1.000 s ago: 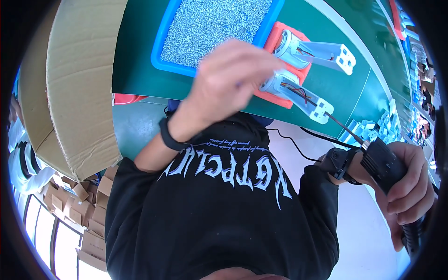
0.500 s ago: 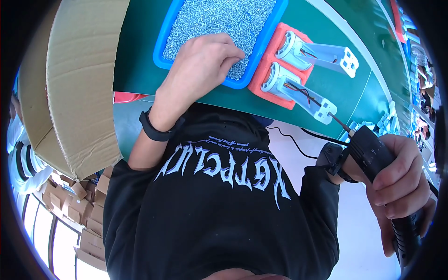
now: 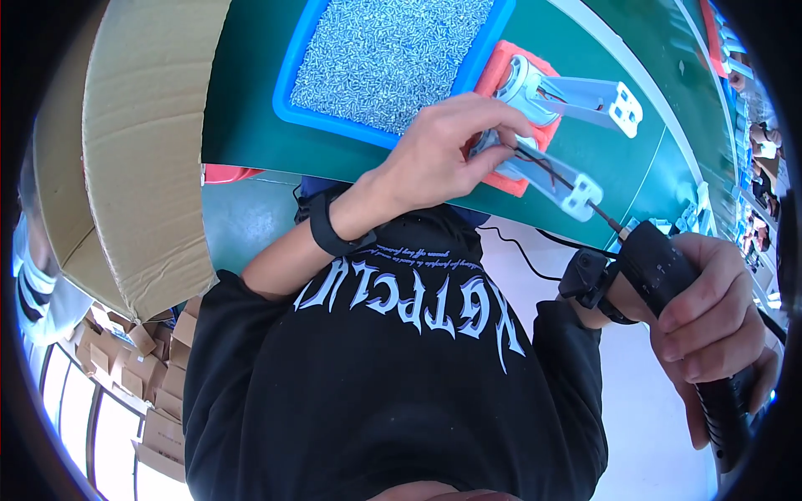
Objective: Assembling plastic housings and components using an electric screwdriver and screws at a factory workstation.
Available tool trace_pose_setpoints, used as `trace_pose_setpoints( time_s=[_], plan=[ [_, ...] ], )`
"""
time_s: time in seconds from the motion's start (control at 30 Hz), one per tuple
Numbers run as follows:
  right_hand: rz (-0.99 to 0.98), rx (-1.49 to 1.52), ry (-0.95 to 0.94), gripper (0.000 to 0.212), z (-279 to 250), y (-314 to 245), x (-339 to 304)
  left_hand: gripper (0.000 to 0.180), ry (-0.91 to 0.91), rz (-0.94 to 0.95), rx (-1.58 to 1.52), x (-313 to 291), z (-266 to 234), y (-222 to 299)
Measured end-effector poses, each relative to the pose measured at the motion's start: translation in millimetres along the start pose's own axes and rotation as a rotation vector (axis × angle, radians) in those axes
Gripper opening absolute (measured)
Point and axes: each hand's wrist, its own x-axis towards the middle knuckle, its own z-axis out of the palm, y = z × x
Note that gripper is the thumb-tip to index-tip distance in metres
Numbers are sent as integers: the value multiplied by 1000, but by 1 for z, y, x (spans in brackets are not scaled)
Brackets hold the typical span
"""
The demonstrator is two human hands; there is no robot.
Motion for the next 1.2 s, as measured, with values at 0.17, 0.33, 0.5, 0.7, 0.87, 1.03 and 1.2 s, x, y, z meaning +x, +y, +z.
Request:
trace_pose_setpoints(
  time_s=[0.17, 0.33, 0.5, 0.7, 0.87, 1.03, 1.2],
  plan=[
    [-1, 15, 81, 43, -3, -5, -7, 20, 106, 211, 193, -8, 8, -15],
    [-134, 26, 245, 41, -17, -28, -12, 16, 149, 262, 211, -11, 8, -14],
    [-207, 90, 406, 37, -24, -36, -17, 15, 141, 171, -71, -13, 7, -2],
    [-192, 129, 401, 36, -21, -32, -15, 14, 82, 163, -168, -10, 5, -2],
    [-203, 144, 396, 34, -26, -38, -15, 14, 101, 154, -192, -13, 4, -6],
    [-219, 151, 384, 32, -27, -38, -15, 13, 72, -8, -382, -16, 8, 2],
    [-227, 160, 381, 31, -24, -37, -11, 11, 94, 141, -231, -15, 4, -1]
  ],
)
